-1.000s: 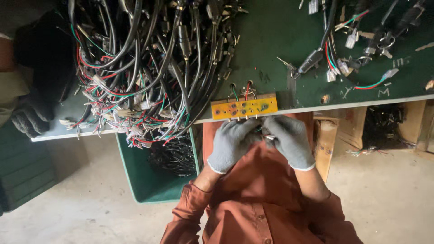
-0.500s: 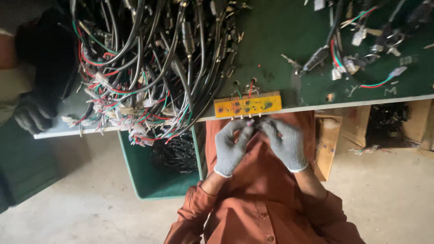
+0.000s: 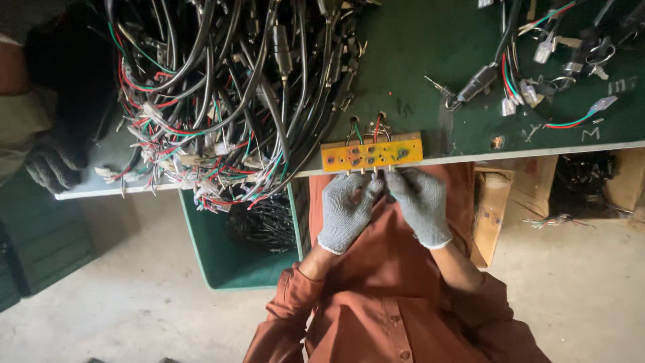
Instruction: The person strips insulation from wires, twists exposed strands, and inserts them into terminals on a yellow terminal block. They repeat this process for multiple wires, handling each one individually and securing connections on the block.
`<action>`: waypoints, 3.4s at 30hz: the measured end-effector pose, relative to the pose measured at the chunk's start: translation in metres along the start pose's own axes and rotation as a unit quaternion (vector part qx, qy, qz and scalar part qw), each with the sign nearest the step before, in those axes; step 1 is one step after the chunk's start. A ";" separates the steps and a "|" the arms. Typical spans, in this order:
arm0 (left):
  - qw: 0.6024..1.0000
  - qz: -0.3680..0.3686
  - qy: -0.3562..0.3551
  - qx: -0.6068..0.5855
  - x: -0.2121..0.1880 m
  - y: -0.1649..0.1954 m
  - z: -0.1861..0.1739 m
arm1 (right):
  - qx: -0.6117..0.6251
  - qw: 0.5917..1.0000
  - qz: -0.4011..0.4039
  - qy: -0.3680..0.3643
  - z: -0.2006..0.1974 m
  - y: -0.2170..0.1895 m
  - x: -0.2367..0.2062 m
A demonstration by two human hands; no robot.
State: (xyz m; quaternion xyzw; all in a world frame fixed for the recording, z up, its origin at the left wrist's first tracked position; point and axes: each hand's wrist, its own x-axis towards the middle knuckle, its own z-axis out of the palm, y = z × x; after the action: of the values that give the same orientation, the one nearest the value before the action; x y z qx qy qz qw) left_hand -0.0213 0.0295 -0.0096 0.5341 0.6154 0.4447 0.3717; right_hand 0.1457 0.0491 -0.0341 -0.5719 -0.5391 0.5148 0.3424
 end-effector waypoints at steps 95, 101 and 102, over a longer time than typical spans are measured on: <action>0.982 -0.135 0.068 -0.112 -0.010 -0.011 -0.002 | 0.032 0.999 0.007 -0.041 0.012 -0.031 0.010; 0.997 -0.043 0.056 -0.035 -0.002 -0.002 -0.020 | 0.147 0.986 0.080 -0.025 0.016 -0.027 0.009; 0.997 -0.047 0.051 -0.039 -0.003 -0.003 -0.019 | 0.147 0.985 0.083 -0.016 0.018 -0.027 0.009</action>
State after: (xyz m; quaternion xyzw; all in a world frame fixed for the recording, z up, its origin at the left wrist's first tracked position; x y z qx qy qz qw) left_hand -0.0397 0.0239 -0.0061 0.4667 0.6401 0.4770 0.3806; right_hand 0.1200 0.0596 -0.0150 -0.5493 -0.4137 0.6244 0.3705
